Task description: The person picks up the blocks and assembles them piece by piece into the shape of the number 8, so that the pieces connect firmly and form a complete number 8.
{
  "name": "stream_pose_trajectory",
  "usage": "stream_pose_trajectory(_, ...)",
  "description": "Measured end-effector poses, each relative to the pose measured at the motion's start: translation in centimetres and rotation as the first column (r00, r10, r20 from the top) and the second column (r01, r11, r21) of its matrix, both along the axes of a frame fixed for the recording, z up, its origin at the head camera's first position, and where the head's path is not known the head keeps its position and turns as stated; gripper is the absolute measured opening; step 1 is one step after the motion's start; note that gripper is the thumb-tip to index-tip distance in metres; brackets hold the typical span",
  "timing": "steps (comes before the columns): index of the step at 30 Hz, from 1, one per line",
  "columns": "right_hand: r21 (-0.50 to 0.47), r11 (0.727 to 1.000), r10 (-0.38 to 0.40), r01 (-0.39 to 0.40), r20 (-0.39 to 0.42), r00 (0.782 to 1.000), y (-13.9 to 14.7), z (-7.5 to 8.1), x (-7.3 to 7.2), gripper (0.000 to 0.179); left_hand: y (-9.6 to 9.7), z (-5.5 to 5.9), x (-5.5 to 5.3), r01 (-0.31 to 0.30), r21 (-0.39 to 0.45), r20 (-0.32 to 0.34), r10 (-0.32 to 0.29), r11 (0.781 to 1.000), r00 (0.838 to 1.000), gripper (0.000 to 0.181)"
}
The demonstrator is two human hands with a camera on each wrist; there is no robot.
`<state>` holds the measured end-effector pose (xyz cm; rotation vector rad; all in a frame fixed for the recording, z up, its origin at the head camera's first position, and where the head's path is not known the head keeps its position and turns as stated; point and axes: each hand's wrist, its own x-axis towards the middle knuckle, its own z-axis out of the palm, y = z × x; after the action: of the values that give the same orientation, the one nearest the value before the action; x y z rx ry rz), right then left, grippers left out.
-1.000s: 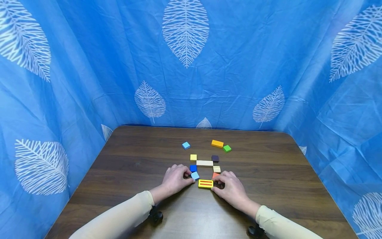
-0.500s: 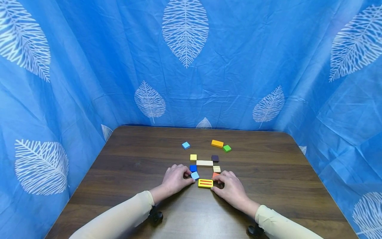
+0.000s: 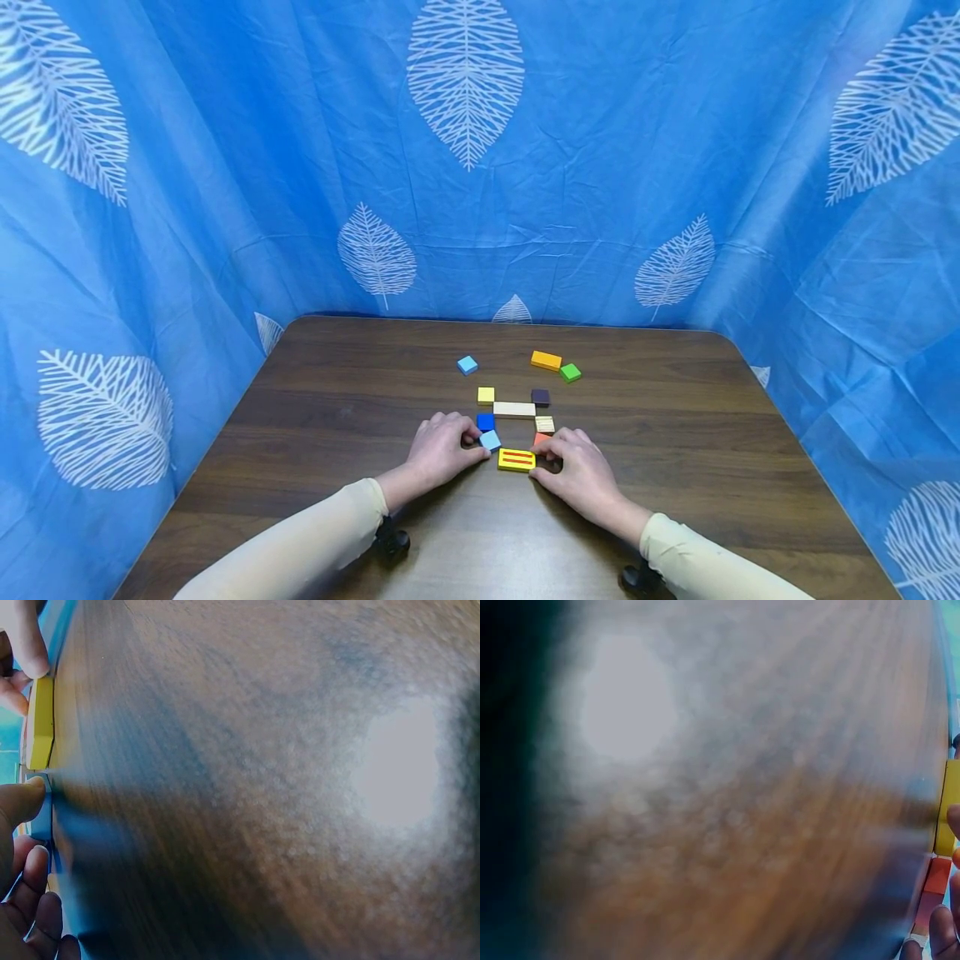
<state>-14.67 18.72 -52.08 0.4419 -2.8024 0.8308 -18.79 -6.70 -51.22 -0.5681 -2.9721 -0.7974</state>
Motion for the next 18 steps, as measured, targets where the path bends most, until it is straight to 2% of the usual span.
stream_pose_trajectory(13, 0.007, 1.000, -0.002, 0.002, -0.042, 0.999, -0.10, -0.03, -0.15, 0.025, 0.06, 0.05, -0.08, -0.003, 0.012, -0.018, 0.004, 1.000, 1.000, 0.026)
stream_pose_trajectory(18, 0.008, 1.000, -0.007, 0.007, -0.026, 1.000, -0.06, 0.00, -0.18, 0.024, 0.07, 0.23, -0.05, -0.004, 0.017, -0.017, 0.005, 1.000, 1.000, 0.026)
